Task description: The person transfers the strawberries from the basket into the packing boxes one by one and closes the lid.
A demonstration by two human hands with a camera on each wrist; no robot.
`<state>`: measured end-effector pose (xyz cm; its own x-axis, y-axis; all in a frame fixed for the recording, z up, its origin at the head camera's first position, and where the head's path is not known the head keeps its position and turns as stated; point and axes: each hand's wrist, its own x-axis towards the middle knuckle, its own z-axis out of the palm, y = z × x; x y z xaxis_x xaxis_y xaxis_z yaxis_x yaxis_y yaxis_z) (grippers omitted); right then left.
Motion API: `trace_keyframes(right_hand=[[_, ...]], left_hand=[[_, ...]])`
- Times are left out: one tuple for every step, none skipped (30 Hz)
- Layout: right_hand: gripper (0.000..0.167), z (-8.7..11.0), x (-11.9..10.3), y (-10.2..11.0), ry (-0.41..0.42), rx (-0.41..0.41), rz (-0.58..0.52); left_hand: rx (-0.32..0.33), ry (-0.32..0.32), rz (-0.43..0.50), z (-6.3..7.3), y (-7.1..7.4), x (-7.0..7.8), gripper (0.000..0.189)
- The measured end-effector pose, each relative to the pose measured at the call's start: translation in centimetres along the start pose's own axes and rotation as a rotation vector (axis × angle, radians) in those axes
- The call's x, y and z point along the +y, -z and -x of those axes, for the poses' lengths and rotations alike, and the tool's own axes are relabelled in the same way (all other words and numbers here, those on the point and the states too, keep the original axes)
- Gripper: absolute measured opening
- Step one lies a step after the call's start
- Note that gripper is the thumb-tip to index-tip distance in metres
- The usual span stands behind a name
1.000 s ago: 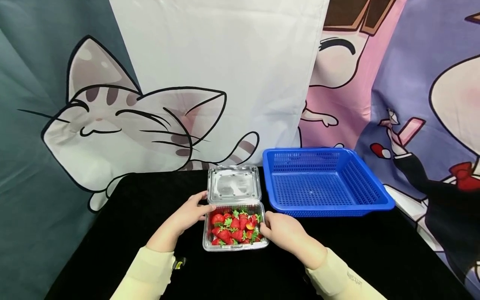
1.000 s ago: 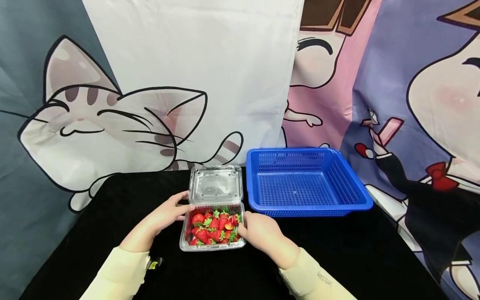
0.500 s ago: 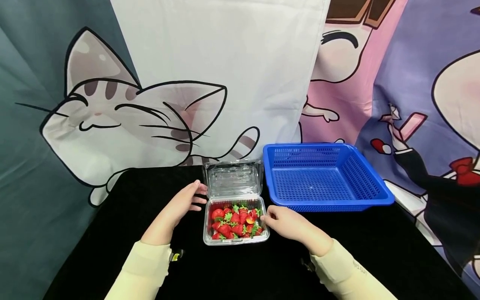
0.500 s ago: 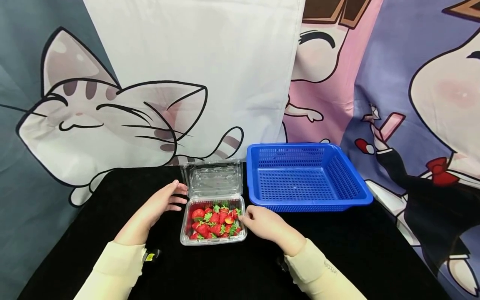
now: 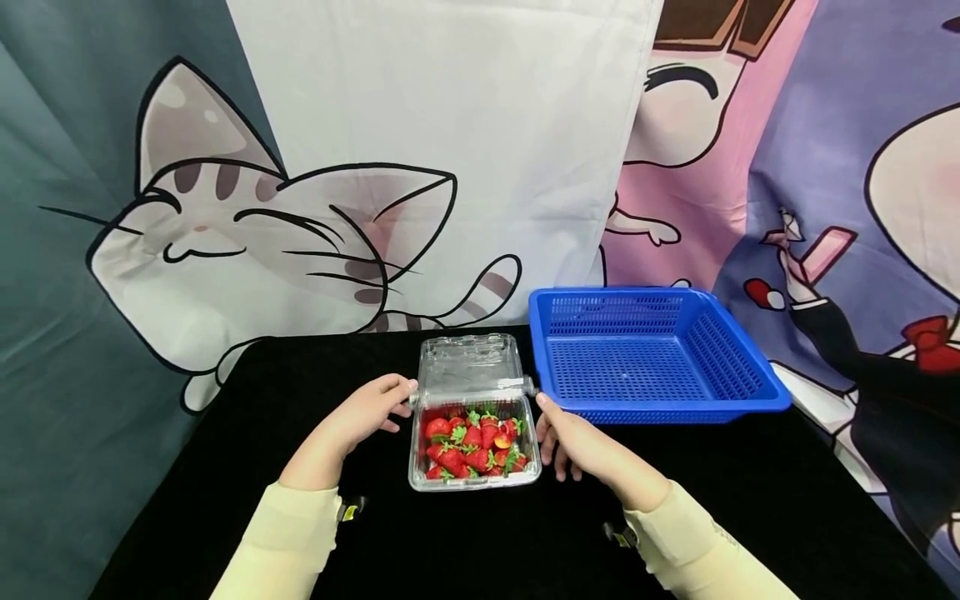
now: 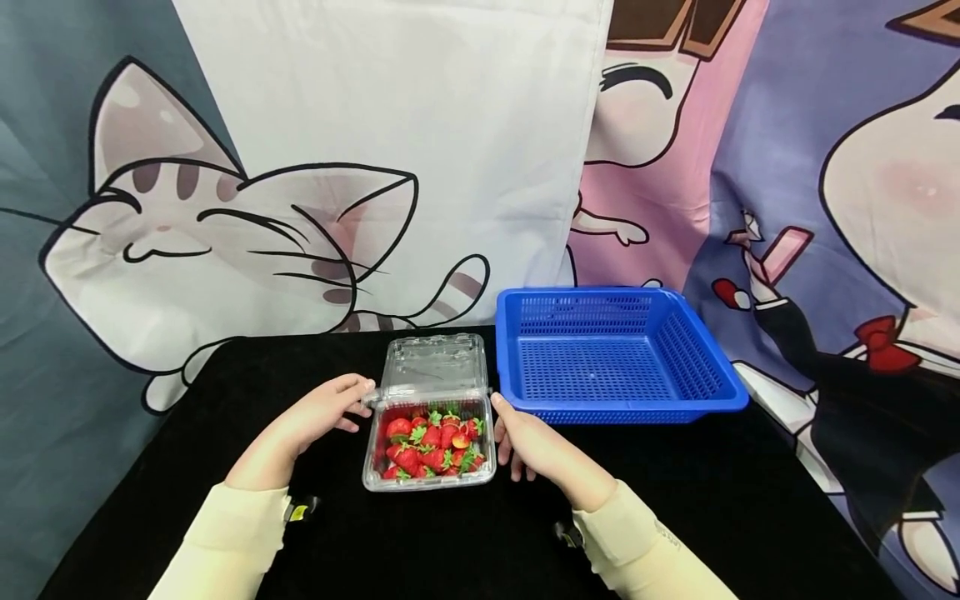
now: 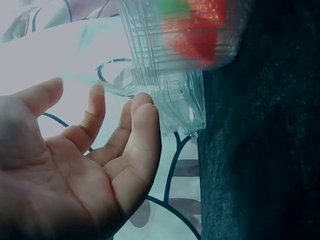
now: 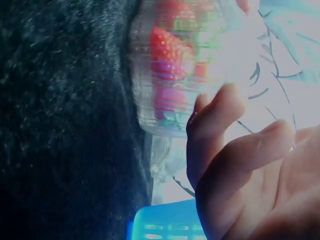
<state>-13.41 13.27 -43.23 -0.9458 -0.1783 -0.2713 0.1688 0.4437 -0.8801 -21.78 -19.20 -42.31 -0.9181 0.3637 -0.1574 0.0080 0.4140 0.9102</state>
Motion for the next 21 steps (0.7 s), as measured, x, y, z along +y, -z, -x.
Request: trace_keyframes(right_hand=[[0.08,0.01,-0.02,0.02,-0.01,-0.004,-0.012],[0.084,0.04,-0.05,0.02,-0.019,-0.011,-0.023],[0.086,0.1,-0.13,0.03,-0.027,-0.017,-0.036],[0.087,0.14,-0.18,0.03,-0.034,-0.021,-0.046],[0.087,0.2,-0.23,0.03,-0.04,-0.025,-0.056],[0.087,0.27,-0.26,0.03,-0.046,-0.029,-0.064],[0.085,0.34,-0.3,0.04,-0.049,-0.033,-0.066],[0.083,0.41,-0.33,0.03,-0.05,-0.037,-0.055],[0.08,0.48,-0.36,0.02,-0.044,-0.042,-0.038],[0.075,0.52,-0.34,-0.01,-0.039,-0.043,-0.016],[0.07,0.59,-0.36,-0.04,-0.031,-0.043,0.014],[0.065,0.63,-0.35,-0.07,-0.019,-0.041,0.049],[0.059,0.67,-0.35,-0.11,-0.006,-0.038,0.084],[0.054,0.68,-0.32,-0.16,0.006,-0.032,0.114],[0.05,0.69,-0.28,-0.21,0.017,-0.028,0.132],[0.047,0.66,-0.22,-0.26,0.023,-0.024,0.143],[0.045,0.64,-0.18,-0.3,0.029,-0.023,0.149],[0.043,0.61,-0.13,-0.33,0.034,-0.025,0.143],[0.043,0.6,-0.13,-0.33,0.035,-0.031,0.129],[0.044,0.58,-0.11,-0.29,0.038,-0.04,0.118],[0.048,0.57,-0.12,-0.23,0.04,-0.055,0.104]], left_hand=[[0.003,0.004,-0.019,0.04,-0.03,0.02,0.039],[0.002,0.005,-0.038,0.13,-0.05,0.03,0.037],[0.002,0.005,-0.055,0.21,-0.07,0.04,0.034],[0.002,-0.003,-0.075,0.29,-0.08,0.04,0.032],[0.005,-0.001,-0.088,0.34,-0.11,0.04,0.029],[0.008,-0.001,-0.104,0.38,-0.13,0.01,0.027],[0.006,-0.003,-0.119,0.38,-0.16,-0.03,0.025],[0.002,-0.01,-0.132,0.4,-0.17,-0.07,0.025],[0.001,-0.014,-0.142,0.39,-0.2,-0.12,0.024],[-0.002,-0.016,-0.151,0.39,-0.23,-0.16,0.025],[-0.004,-0.012,-0.151,0.4,-0.27,-0.2,0.026],[-0.01,-0.012,-0.153,0.41,-0.28,-0.23,0.028],[-0.018,-0.013,-0.154,0.45,-0.3,-0.22,0.031],[-0.026,-0.014,-0.154,0.49,-0.31,-0.21,0.033],[-0.03,-0.007,-0.153,0.53,-0.35,-0.18,0.034],[-0.039,-0.004,-0.153,0.57,-0.36,-0.15,0.035],[-0.047,-0.001,-0.153,0.6,-0.36,-0.13,0.037],[-0.053,0.003,-0.152,0.63,-0.35,-0.11,0.038],[-0.059,0.007,-0.149,0.65,-0.36,-0.12,0.04],[-0.066,0.014,-0.144,0.66,-0.35,-0.14,0.041],[-0.074,0.022,-0.14,0.68,-0.33,-0.13,0.042]])
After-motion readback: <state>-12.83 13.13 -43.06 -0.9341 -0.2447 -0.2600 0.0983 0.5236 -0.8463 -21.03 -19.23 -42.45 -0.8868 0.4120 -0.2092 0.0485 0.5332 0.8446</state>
